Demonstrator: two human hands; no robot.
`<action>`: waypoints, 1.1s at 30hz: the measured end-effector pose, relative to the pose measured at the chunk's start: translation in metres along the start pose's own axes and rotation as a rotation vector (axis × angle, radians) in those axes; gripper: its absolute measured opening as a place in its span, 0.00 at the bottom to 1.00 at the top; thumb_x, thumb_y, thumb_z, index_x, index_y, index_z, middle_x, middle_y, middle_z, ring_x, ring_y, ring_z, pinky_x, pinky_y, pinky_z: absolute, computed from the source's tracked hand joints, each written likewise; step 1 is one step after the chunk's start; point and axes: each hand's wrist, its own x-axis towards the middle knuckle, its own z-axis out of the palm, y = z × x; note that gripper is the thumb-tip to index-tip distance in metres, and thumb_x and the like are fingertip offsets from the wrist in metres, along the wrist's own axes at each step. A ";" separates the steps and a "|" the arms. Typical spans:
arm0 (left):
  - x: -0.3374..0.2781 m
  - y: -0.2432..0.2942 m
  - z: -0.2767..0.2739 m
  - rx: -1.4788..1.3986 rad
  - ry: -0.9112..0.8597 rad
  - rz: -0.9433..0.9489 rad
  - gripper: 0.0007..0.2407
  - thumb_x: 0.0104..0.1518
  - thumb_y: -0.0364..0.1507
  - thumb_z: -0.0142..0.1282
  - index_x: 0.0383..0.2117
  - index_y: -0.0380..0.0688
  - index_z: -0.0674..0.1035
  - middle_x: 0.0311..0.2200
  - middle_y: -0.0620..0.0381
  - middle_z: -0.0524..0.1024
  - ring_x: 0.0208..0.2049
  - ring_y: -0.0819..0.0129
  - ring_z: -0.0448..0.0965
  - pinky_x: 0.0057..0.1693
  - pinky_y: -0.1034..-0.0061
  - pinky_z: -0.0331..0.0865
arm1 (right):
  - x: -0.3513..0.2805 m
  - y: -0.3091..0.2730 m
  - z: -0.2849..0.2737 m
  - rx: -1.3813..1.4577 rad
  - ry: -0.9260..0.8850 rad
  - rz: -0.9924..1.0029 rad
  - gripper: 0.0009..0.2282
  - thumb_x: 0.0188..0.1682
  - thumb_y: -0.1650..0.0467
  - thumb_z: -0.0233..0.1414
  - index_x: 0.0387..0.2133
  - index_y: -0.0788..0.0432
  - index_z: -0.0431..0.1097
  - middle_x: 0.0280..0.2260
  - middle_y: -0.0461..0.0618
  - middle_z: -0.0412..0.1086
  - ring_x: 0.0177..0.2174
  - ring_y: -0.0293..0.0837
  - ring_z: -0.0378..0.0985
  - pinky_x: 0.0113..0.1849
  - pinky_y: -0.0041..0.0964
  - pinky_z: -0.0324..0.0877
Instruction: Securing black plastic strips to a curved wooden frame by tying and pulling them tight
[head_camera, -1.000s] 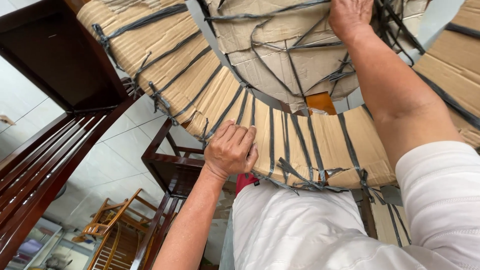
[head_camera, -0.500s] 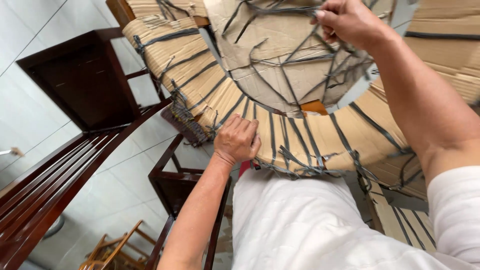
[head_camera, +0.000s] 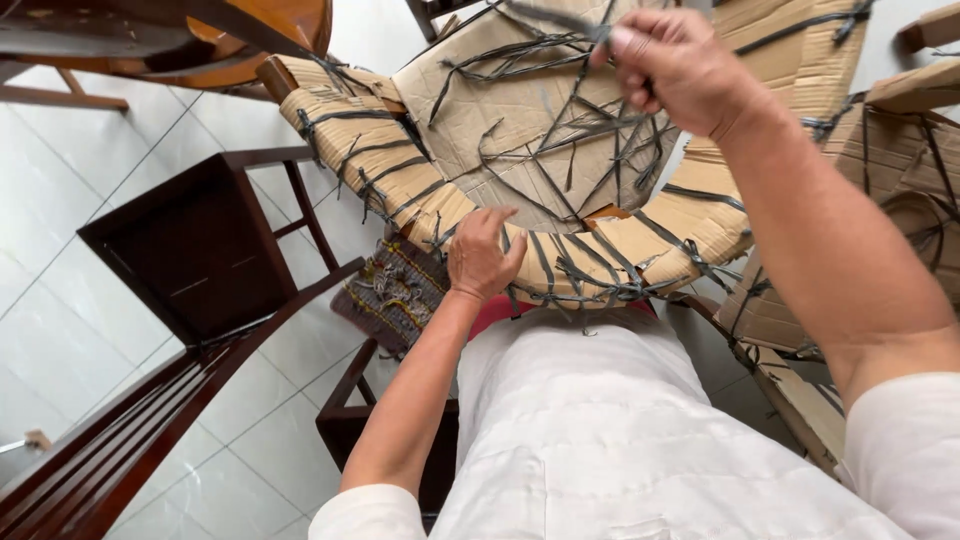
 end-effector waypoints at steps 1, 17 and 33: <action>0.006 0.013 -0.003 -0.006 -0.002 0.015 0.13 0.57 0.35 0.55 0.44 0.45 0.80 0.36 0.51 0.80 0.39 0.54 0.79 0.45 0.62 0.73 | -0.009 -0.005 0.013 -0.003 0.015 -0.004 0.07 0.65 0.67 0.47 0.43 0.56 0.72 0.22 0.38 0.61 0.20 0.30 0.63 0.23 0.20 0.63; 0.060 -0.013 -0.053 -1.156 0.291 -0.869 0.18 0.69 0.41 0.41 0.35 0.46 0.84 0.35 0.55 0.85 0.40 0.67 0.87 0.52 0.73 0.80 | -0.109 0.088 0.082 -0.456 0.067 0.080 0.10 0.59 0.67 0.45 0.37 0.56 0.75 0.30 0.59 0.78 0.34 0.62 0.80 0.39 0.54 0.72; 0.056 0.101 -0.024 -0.900 -0.727 -0.365 0.08 0.59 0.32 0.65 0.29 0.41 0.83 0.17 0.69 0.67 0.23 0.82 0.63 0.34 0.84 0.57 | -0.168 0.101 0.035 -0.605 0.198 0.129 0.07 0.58 0.62 0.48 0.38 0.48 0.73 0.28 0.57 0.77 0.35 0.62 0.79 0.39 0.56 0.74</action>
